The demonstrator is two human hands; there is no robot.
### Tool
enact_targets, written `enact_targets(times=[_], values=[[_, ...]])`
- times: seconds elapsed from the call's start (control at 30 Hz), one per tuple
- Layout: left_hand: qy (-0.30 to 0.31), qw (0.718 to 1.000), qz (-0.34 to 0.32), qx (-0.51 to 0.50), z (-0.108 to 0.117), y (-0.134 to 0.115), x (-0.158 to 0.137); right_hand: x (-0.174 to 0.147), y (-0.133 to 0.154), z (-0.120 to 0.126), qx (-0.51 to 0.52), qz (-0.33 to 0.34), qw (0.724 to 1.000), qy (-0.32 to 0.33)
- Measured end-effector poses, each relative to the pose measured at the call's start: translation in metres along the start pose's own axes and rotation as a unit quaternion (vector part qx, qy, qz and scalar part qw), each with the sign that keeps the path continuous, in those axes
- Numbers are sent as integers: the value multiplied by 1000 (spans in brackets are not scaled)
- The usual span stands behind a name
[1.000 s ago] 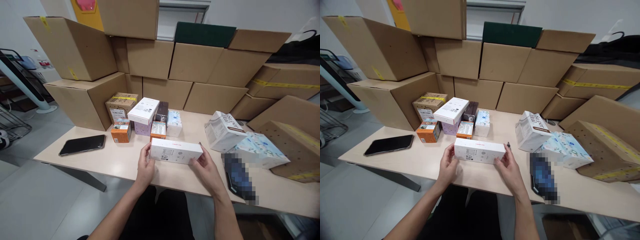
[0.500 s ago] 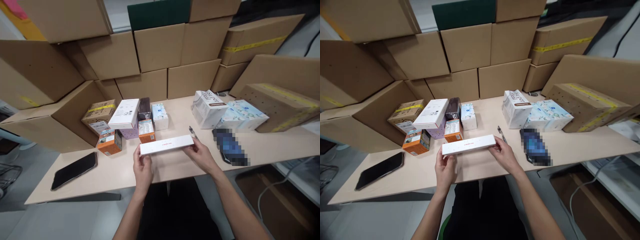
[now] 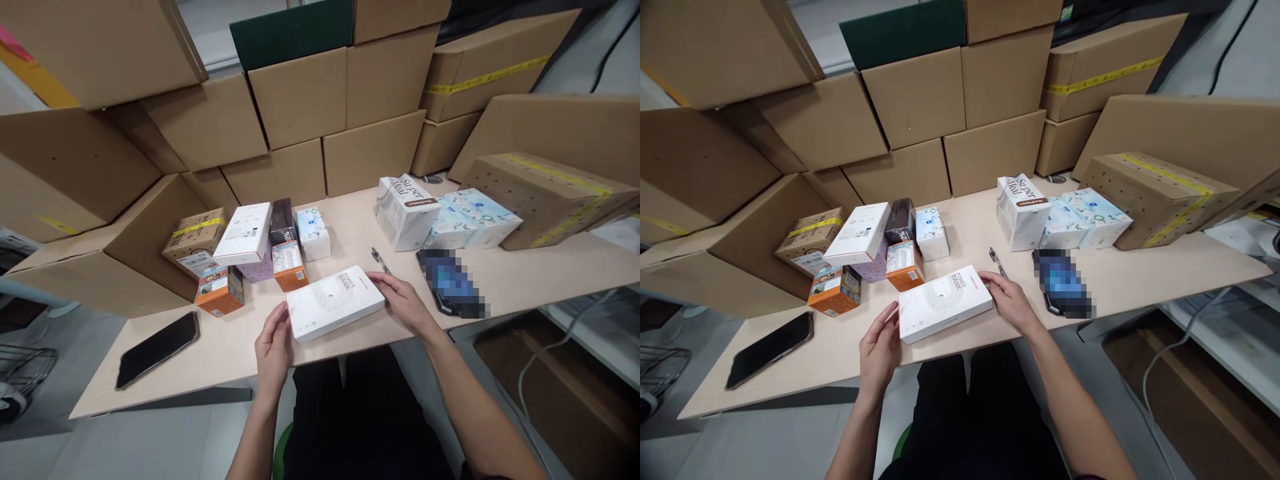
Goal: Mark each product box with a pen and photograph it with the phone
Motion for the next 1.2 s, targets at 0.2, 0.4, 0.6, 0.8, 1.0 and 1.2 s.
enact_targets(times=[0.2, 0.4, 0.6, 0.8, 1.0, 1.2], values=[[19, 999, 37, -9, -7, -4, -1, -6, 1, -9, 34, -35, 998, 42], [-20, 995, -77, -56, -6, -31, 2, -11, 11, -17, 135, 1, 986, 99], [-27, 989, -139, -35, -14, -32, 11, -4, 6, -14, 106, 41, 993, 27], [44, 998, -44, 21, -28, -7, 13, -4, 1, -17, 72, 34, 996, 31], [72, 995, -42, 49, -32, -9, 14, -12, 15, 3, -49, 98, 987, -120], [89, 993, -51, 53, -34, -4, 15, 2, 25, 32, -161, 49, 958, -234]])
Point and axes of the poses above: each hand's wrist, its own x-axis towards the middle knuckle, its own z-axis out of the back of the hand, y = z × x, the point moved 7 cm from there along x, towards the middle knuckle, and after that the axes turned 15 degrees about -z, right-handed, at the moved point
